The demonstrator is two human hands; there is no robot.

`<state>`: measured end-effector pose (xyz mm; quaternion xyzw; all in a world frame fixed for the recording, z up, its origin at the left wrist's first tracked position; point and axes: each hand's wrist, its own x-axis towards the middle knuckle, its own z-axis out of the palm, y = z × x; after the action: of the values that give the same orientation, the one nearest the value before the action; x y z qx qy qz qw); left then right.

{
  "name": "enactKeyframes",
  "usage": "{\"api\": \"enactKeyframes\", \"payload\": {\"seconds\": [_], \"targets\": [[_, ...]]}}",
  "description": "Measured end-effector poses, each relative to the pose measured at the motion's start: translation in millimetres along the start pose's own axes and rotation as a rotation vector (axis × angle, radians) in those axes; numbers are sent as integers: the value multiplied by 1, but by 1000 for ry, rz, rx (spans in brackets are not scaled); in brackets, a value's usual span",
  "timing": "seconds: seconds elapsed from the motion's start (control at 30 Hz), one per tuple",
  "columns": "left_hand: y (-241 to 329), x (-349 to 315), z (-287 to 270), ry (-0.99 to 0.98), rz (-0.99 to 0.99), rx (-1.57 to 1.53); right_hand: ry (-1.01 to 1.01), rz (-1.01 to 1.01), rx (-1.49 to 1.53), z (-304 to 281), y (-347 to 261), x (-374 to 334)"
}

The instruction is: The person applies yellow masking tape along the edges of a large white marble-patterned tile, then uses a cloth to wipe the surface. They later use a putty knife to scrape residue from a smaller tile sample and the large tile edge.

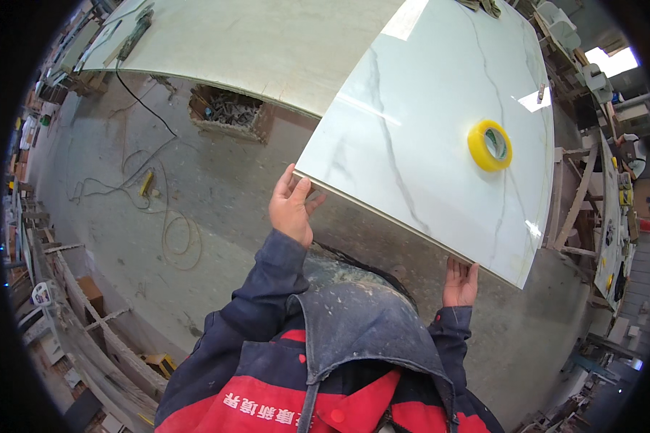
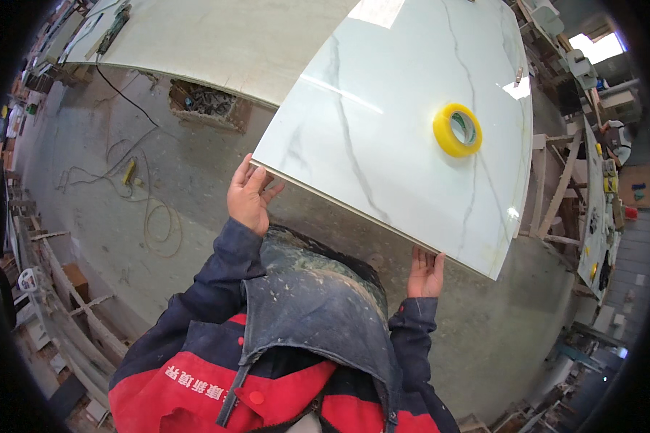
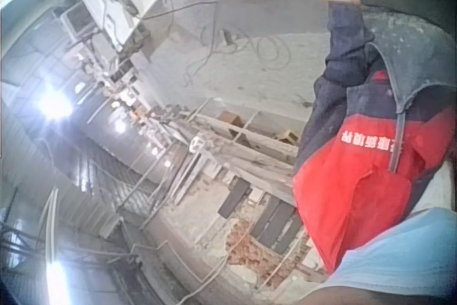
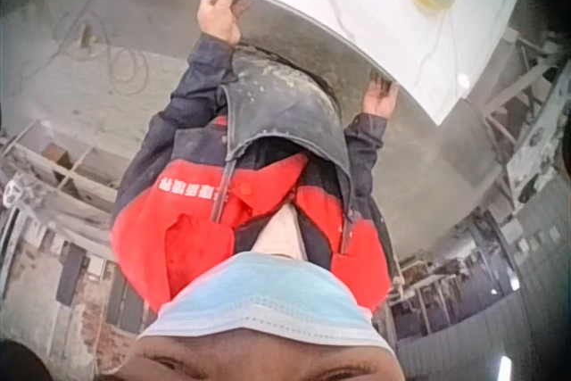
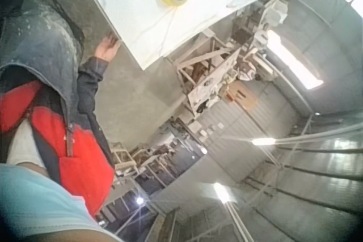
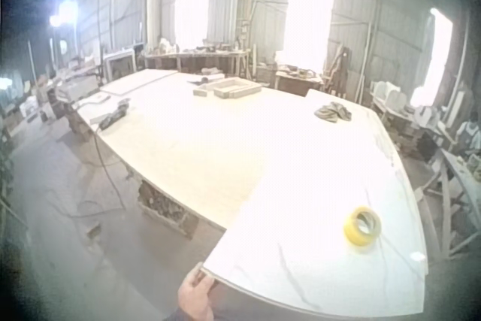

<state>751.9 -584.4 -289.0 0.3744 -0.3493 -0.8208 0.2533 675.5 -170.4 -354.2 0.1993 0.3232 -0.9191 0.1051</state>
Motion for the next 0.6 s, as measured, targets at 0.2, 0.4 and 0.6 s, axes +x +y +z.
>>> {"api": "enactKeyframes", "payload": {"seconds": [0.2, 0.4, 0.6], "targets": [[-2, 2, 5, 15, 23, -31, 4, 3, -19, 11, -2, 0], [-2, -1, 9, 46, 32, -32, -7, -15, -51, 12, -2, -1], [-4, 1, 8, 58, 39, -23, -7, -20, -62, 9, -4, 0]]}}
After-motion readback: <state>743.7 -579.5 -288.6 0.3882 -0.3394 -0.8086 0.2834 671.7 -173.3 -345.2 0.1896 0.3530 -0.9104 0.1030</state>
